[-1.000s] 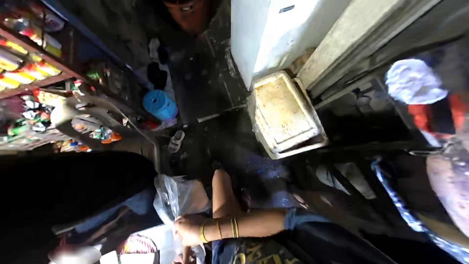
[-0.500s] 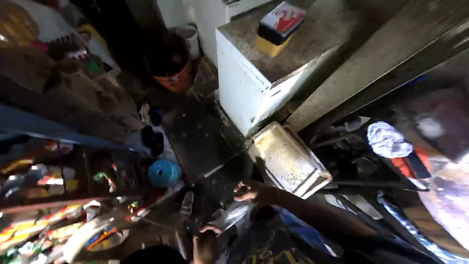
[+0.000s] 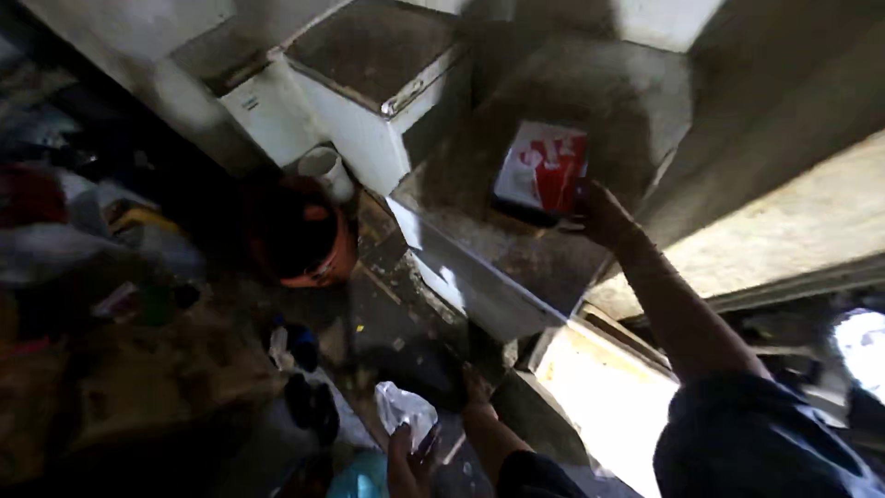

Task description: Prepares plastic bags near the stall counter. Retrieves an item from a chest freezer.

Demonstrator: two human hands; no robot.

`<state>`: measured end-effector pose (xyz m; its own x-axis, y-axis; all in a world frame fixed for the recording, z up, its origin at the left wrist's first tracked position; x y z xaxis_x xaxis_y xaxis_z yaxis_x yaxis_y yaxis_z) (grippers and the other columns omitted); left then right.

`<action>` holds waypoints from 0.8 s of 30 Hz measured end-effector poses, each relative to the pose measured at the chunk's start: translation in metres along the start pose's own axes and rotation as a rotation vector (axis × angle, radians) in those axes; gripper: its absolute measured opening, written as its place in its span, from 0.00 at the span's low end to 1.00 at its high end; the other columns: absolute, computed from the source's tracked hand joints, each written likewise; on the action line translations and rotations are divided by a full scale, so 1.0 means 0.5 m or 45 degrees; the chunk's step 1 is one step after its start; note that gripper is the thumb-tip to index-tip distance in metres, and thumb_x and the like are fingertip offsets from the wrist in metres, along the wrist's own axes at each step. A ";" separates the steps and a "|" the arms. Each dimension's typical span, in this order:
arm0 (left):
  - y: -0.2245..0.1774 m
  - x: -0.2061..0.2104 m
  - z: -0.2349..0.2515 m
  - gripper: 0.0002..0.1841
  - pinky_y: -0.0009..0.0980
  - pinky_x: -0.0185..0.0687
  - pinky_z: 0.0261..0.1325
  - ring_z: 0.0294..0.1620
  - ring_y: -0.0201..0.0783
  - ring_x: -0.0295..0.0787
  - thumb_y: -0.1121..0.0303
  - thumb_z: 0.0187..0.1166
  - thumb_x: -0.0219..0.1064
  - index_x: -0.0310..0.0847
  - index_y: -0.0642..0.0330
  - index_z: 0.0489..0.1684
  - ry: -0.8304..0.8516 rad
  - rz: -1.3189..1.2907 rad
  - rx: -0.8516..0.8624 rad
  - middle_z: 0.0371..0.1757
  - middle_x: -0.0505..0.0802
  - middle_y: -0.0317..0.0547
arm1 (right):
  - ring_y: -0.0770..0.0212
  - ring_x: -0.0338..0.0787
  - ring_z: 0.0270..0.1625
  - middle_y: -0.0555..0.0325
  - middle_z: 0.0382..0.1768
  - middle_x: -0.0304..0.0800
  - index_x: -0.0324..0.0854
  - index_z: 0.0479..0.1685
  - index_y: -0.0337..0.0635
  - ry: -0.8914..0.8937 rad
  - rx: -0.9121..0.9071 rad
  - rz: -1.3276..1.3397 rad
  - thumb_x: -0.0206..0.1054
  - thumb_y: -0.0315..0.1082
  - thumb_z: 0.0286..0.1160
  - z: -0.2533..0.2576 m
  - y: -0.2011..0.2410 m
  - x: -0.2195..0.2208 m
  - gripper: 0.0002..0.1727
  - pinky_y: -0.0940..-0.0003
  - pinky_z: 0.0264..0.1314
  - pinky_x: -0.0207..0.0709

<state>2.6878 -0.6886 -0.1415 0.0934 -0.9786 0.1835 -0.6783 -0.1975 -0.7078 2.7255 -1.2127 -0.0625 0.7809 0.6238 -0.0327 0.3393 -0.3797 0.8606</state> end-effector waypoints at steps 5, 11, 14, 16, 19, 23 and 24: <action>-0.246 0.289 0.204 0.32 0.51 0.83 0.69 0.74 0.57 0.82 0.48 0.95 0.39 0.49 0.56 0.93 0.223 0.245 0.159 0.83 0.73 0.64 | 0.63 0.91 0.43 0.60 0.46 0.91 0.81 0.65 0.54 -0.036 0.039 0.043 0.63 0.64 0.77 0.093 0.009 0.010 0.28 0.59 0.43 0.87; -0.388 0.745 0.398 0.36 0.49 0.59 0.90 0.90 0.52 0.62 0.48 0.91 0.54 0.59 0.65 0.90 1.208 0.961 0.474 0.89 0.67 0.63 | 0.61 0.89 0.58 0.50 0.62 0.89 0.75 0.77 0.41 -0.312 -0.135 -0.136 0.57 0.54 0.88 0.045 -0.008 0.035 0.30 0.59 0.61 0.86; -0.367 0.883 0.425 0.33 0.48 0.62 0.89 0.86 0.42 0.69 0.43 0.90 0.53 0.72 0.58 0.83 1.548 1.065 0.362 0.83 0.79 0.51 | 0.64 0.90 0.58 0.53 0.61 0.90 0.75 0.77 0.42 -0.381 -0.113 -0.061 0.57 0.55 0.87 0.034 -0.003 0.066 0.30 0.60 0.61 0.86; -0.327 0.922 0.431 0.32 0.44 0.68 0.85 0.81 0.41 0.76 0.48 0.88 0.59 0.71 0.62 0.82 1.653 0.946 0.277 0.79 0.82 0.53 | 0.68 0.91 0.47 0.58 0.49 0.92 0.79 0.70 0.42 -0.484 -0.145 0.137 0.53 0.49 0.90 0.023 0.011 0.101 0.23 0.65 0.50 0.88; -0.294 0.934 0.449 0.40 0.39 0.73 0.82 0.79 0.40 0.77 0.59 0.81 0.71 0.56 0.63 0.90 1.681 0.631 0.136 0.81 0.78 0.56 | 0.75 0.91 0.34 0.66 0.33 0.92 0.82 0.52 0.43 -0.620 -0.313 0.496 0.48 0.37 0.89 0.032 0.012 0.138 0.16 0.75 0.36 0.88; -0.331 0.939 0.479 0.44 0.40 0.68 0.85 0.86 0.39 0.68 0.53 0.80 0.70 0.48 0.56 0.94 1.675 0.663 0.087 0.89 0.69 0.51 | 0.77 0.93 0.34 0.69 0.31 0.95 0.84 0.45 0.47 -0.577 -0.392 0.695 0.43 0.33 0.83 0.055 0.009 0.181 0.20 0.76 0.38 0.90; -0.349 0.938 0.491 0.44 0.39 0.69 0.85 0.85 0.38 0.68 0.53 0.81 0.69 0.48 0.55 0.95 1.661 0.696 0.061 0.89 0.69 0.50 | 0.76 0.93 0.35 0.68 0.32 0.95 0.84 0.46 0.46 -0.564 -0.364 0.745 0.43 0.33 0.83 0.069 0.010 0.195 0.19 0.75 0.38 0.90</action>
<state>3.0291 -1.1275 -0.0995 -0.9179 -0.1805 0.3534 -0.3815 0.1559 -0.9111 2.8215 -1.1773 -0.0787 0.9477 0.0237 0.3183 -0.2926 -0.3340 0.8960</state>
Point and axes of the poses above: each hand's wrist, its own z-axis towards the middle knuckle, its own x-axis out of the palm, y = z × x, the point moved 1 cm from there along z, towards the middle knuckle
